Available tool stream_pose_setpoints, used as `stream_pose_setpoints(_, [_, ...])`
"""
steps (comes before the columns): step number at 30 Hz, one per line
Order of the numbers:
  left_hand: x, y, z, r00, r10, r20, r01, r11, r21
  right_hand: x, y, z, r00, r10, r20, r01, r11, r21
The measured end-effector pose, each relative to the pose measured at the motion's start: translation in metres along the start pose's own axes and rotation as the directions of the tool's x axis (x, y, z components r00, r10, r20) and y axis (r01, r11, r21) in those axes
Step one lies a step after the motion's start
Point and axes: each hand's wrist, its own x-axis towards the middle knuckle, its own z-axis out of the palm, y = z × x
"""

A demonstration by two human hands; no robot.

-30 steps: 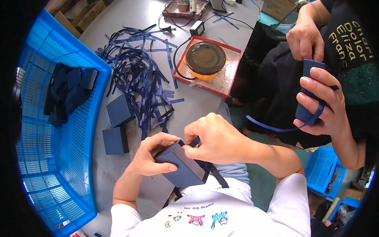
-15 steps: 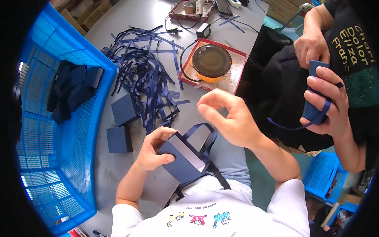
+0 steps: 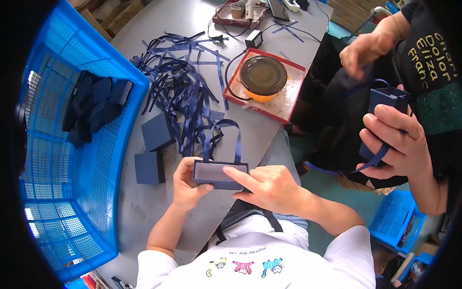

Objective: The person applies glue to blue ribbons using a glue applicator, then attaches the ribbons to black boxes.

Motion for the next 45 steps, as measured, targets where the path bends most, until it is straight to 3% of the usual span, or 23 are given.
stream_pose_setpoints(5, [-0.002,-0.016,-0.003,0.997,0.053,-0.059,-0.049,0.996,0.073,-0.002,-0.002,0.002,0.999,0.023,0.042,-0.021,0.999,-0.047])
stream_pose_setpoints(7, [-0.001,-0.03,-0.008,0.992,0.029,-0.126,-0.033,0.999,-0.032,-0.002,-0.001,0.003,0.999,0.031,0.035,-0.03,0.999,-0.038])
stream_pose_setpoints(11, [-0.001,-0.03,-0.018,0.995,-0.03,-0.099,0.04,0.994,0.103,-0.004,0.002,0.008,1.0,0.031,0.006,-0.03,0.999,-0.034])
stream_pose_setpoints(14, [-0.002,-0.007,-0.023,0.948,0.263,-0.177,-0.175,0.9,0.4,-0.005,0.002,0.008,1.0,0.012,0.012,-0.011,0.996,-0.094])
stream_pose_setpoints(15, [-0.002,0.0,-0.018,0.854,0.444,-0.273,-0.289,0.839,0.461,-0.005,0.001,0.008,1.0,0.012,0.01,-0.011,0.996,-0.091])
stream_pose_setpoints(17, [-0.016,0.008,-0.022,0.81,0.504,-0.299,-0.323,0.81,0.49,-0.004,-0.003,0.01,1.0,-0.02,-0.017,0.017,0.984,-0.176])
stream_pose_setpoints(18, [-0.014,0.025,-0.007,0.843,0.464,-0.273,-0.303,0.827,0.473,-0.003,-0.006,0.012,1.0,-0.025,-0.01,0.023,0.986,-0.165])
stream_pose_setpoints(21, [-0.015,0.038,0.016,0.98,0.127,-0.152,-0.074,0.947,0.312,0.003,-0.011,0.018,0.996,-0.086,0.015,0.088,0.966,-0.244])
stream_pose_setpoints(24, [-0.01,0.036,0.029,0.99,-0.067,-0.127,0.1,0.957,0.272,0.004,-0.017,0.022,0.993,-0.119,0.02,0.12,0.959,-0.256])
stream_pose_setpoints(27, [-0.008,0.037,0.033,0.982,-0.161,-0.098,0.182,0.944,0.274,0.003,-0.019,0.02,0.991,-0.135,0.02,0.135,0.956,-0.26])
stream_pose_setpoints(33, [-0.012,0.04,0.031,0.983,-0.17,0.07,0.173,0.984,-0.032,-0.001,-0.019,0.027,0.994,-0.106,-0.001,0.102,0.953,-0.284])
stream_pose_setpoints(36, [-0.012,0.044,0.033,0.986,-0.137,0.098,0.143,0.988,-0.054,-0.003,-0.02,0.028,0.998,-0.062,-0.019,0.056,0.974,-0.221])
stream_pose_setpoints(40, [-0.013,0.043,0.036,0.992,-0.075,0.102,0.083,0.994,-0.067,-0.001,-0.021,0.022,0.998,-0.052,-0.025,0.047,0.983,-0.177])
stream_pose_setpoints(42, [-0.012,0.041,0.032,0.988,-0.014,0.154,0.002,0.997,0.076,-0.001,-0.021,0.019,0.998,-0.068,-0.008,0.065,0.98,-0.189])
stream_pose_setpoints(45, [-0.014,0.04,0.027,0.986,-0.065,0.155,0.039,0.985,0.166,-0.003,-0.023,0.02,0.997,-0.069,0.028,0.074,0.975,-0.21])
